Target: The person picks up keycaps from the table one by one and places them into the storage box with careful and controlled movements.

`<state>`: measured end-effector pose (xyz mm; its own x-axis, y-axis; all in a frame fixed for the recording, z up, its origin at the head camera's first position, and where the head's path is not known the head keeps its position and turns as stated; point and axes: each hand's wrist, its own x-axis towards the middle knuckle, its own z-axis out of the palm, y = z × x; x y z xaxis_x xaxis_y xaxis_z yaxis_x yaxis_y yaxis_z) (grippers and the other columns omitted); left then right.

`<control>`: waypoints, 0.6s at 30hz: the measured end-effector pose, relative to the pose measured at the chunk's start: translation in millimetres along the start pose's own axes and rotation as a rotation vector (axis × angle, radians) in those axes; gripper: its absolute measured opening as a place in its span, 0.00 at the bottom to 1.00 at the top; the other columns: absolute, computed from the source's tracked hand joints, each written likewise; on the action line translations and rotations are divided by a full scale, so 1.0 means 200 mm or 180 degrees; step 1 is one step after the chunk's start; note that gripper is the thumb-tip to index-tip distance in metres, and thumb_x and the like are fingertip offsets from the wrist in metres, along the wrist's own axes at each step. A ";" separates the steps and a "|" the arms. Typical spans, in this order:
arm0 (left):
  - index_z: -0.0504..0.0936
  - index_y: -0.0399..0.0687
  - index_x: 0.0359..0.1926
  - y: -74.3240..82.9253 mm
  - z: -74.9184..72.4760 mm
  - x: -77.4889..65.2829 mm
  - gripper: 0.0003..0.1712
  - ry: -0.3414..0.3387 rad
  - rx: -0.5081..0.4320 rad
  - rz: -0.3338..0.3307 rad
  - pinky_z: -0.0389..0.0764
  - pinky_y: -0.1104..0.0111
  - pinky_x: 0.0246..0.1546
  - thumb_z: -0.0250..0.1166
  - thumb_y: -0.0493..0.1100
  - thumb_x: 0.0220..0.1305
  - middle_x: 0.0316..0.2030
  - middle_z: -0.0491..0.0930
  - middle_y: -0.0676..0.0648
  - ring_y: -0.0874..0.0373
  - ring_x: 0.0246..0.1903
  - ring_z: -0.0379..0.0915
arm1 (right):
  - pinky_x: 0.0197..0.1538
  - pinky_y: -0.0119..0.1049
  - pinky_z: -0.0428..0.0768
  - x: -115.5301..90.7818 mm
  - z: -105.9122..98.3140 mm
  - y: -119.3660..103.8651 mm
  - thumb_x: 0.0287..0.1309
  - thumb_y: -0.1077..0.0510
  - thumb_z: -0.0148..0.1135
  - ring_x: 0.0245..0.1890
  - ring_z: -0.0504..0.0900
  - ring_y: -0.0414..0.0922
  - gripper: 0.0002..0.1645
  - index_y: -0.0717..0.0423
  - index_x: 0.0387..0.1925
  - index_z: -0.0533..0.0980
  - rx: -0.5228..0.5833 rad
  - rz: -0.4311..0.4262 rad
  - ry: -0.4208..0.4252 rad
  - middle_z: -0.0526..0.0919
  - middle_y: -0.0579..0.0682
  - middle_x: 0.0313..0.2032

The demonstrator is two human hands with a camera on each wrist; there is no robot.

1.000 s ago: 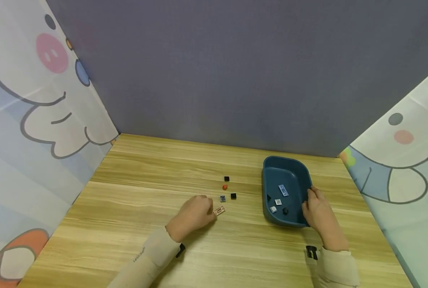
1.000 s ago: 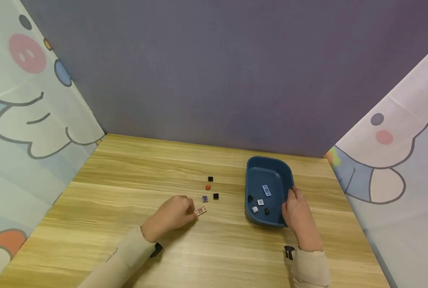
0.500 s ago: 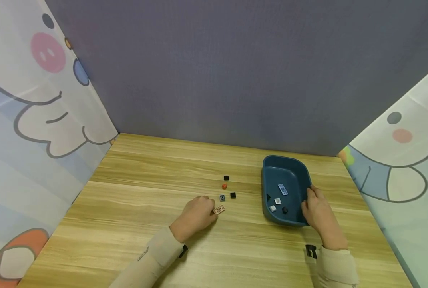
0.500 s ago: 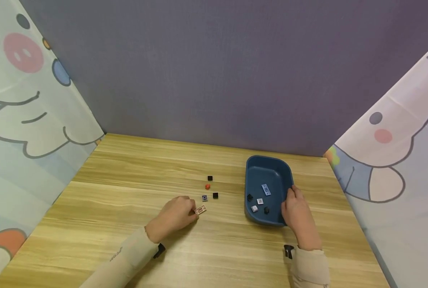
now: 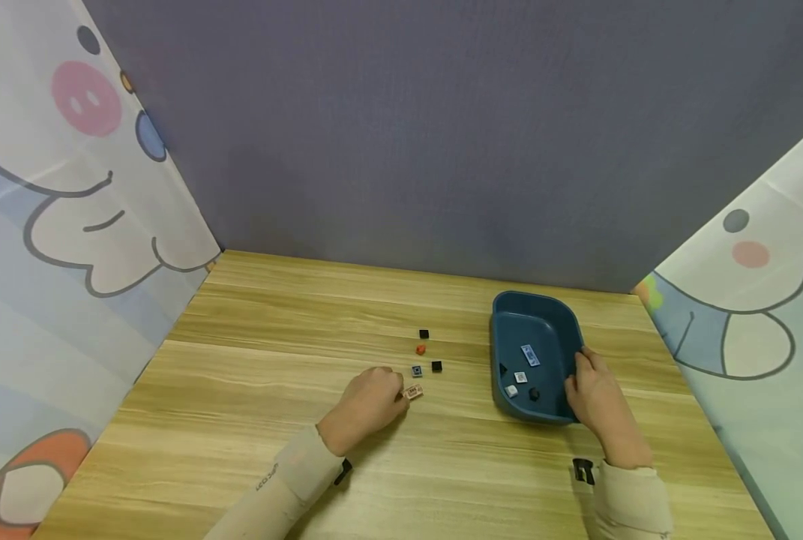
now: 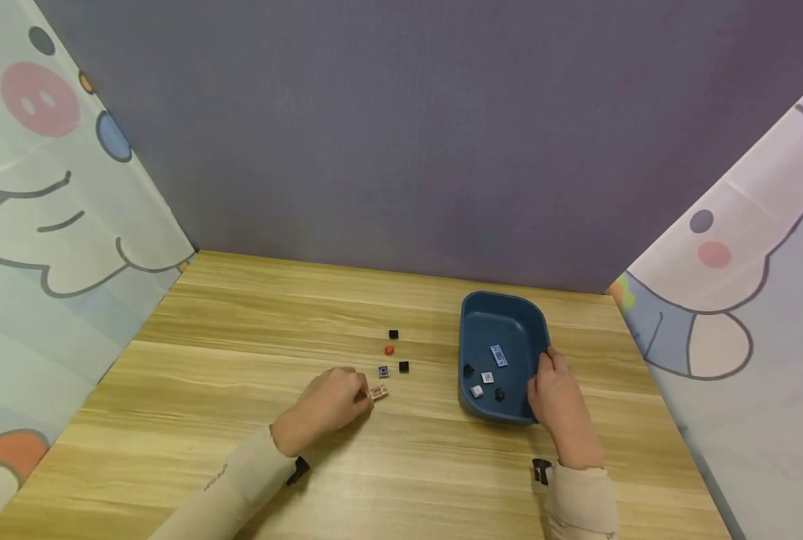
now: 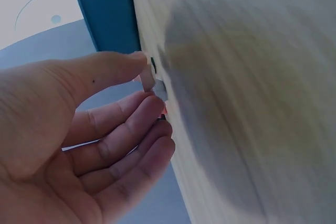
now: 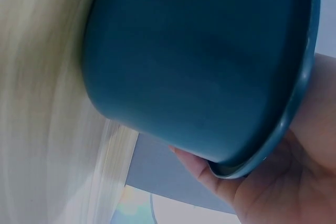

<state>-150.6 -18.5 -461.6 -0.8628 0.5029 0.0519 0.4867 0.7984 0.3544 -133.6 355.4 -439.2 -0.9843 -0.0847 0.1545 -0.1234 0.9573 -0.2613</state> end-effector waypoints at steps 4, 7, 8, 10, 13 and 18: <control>0.70 0.52 0.15 0.01 -0.02 0.02 0.22 0.0169 0.0026 0.0079 0.66 0.71 0.17 0.69 0.41 0.61 0.17 0.66 0.55 0.63 0.17 0.58 | 0.58 0.69 0.67 0.00 0.00 0.00 0.61 0.70 0.52 0.58 0.64 0.78 0.27 0.91 0.56 0.62 -0.0002 0.0029 -0.0036 0.61 0.84 0.60; 0.74 0.50 0.17 0.02 -0.04 0.05 0.19 0.0251 0.0014 0.0117 0.67 0.72 0.18 0.70 0.43 0.62 0.18 0.67 0.55 0.64 0.18 0.59 | 0.58 0.69 0.67 0.00 0.00 0.00 0.61 0.70 0.52 0.58 0.64 0.78 0.27 0.91 0.56 0.62 -0.0013 0.0037 -0.0062 0.60 0.84 0.60; 0.76 0.50 0.19 0.03 -0.05 0.07 0.17 0.0250 -0.0007 0.0112 0.67 0.72 0.17 0.70 0.44 0.63 0.18 0.67 0.55 0.64 0.18 0.59 | 0.58 0.68 0.67 0.00 0.00 0.00 0.61 0.70 0.52 0.58 0.64 0.78 0.27 0.91 0.56 0.62 -0.0016 0.0036 -0.0074 0.60 0.84 0.60; 0.78 0.49 0.21 0.04 -0.08 0.10 0.15 0.0253 -0.0026 0.0139 0.67 0.72 0.18 0.70 0.44 0.64 0.19 0.68 0.55 0.64 0.18 0.59 | 0.57 0.68 0.67 0.01 0.00 0.00 0.62 0.70 0.53 0.58 0.64 0.78 0.27 0.90 0.56 0.62 -0.0022 0.0028 -0.0092 0.60 0.84 0.60; 0.79 0.49 0.20 0.06 -0.11 0.16 0.16 0.0256 -0.0007 0.0222 0.66 0.72 0.18 0.69 0.44 0.65 0.18 0.68 0.55 0.64 0.18 0.59 | 0.57 0.68 0.68 0.01 -0.01 0.00 0.62 0.71 0.53 0.58 0.64 0.78 0.27 0.90 0.56 0.62 -0.0026 0.0022 -0.0122 0.60 0.84 0.60; 0.81 0.49 0.23 0.09 -0.16 0.26 0.14 0.0271 -0.0022 0.0362 0.65 0.73 0.17 0.69 0.45 0.66 0.19 0.70 0.55 0.65 0.18 0.60 | 0.57 0.68 0.68 0.00 -0.01 -0.01 0.62 0.71 0.53 0.58 0.64 0.78 0.27 0.91 0.56 0.62 -0.0022 0.0042 -0.0143 0.60 0.85 0.60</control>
<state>-190.9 11.4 -422.3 -0.8107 0.5599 0.1711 0.5814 0.7353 0.3482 -133.9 354.3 -436.7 -0.9906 -0.0841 0.1080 -0.1095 0.9604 -0.2564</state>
